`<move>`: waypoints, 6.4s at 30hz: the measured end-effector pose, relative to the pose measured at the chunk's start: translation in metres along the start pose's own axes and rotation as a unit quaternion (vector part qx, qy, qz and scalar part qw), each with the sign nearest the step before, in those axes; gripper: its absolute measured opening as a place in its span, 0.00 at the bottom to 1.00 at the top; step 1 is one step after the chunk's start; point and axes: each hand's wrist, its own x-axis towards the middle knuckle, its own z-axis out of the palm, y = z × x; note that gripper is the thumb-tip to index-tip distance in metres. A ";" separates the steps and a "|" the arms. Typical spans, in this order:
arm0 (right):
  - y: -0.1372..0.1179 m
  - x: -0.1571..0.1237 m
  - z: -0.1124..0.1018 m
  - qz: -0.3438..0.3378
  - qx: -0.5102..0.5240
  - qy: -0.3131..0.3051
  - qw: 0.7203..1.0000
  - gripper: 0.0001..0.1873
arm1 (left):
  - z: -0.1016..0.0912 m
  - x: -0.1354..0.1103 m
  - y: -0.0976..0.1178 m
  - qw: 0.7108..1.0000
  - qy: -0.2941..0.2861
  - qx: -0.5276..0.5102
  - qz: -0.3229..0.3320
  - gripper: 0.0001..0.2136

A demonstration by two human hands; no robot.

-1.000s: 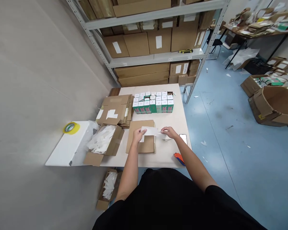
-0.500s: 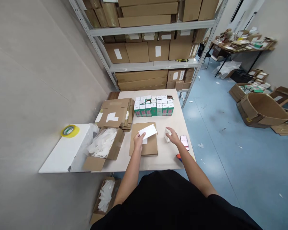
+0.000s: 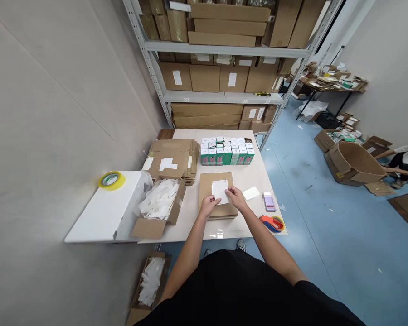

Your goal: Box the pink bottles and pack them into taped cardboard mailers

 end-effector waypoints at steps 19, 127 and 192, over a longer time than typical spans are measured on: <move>-0.015 -0.058 0.029 0.080 0.076 0.027 0.994 0.14 | -0.027 -0.043 0.031 0.993 0.083 -0.064 0.053 0.24; -0.031 -0.022 0.103 -0.006 0.108 0.097 0.989 0.15 | -0.128 -0.048 0.061 0.939 0.308 -0.021 0.151 0.16; 0.100 -0.052 -0.017 0.231 -0.141 0.223 0.937 0.17 | 0.035 0.010 -0.076 0.939 0.110 0.325 -0.024 0.08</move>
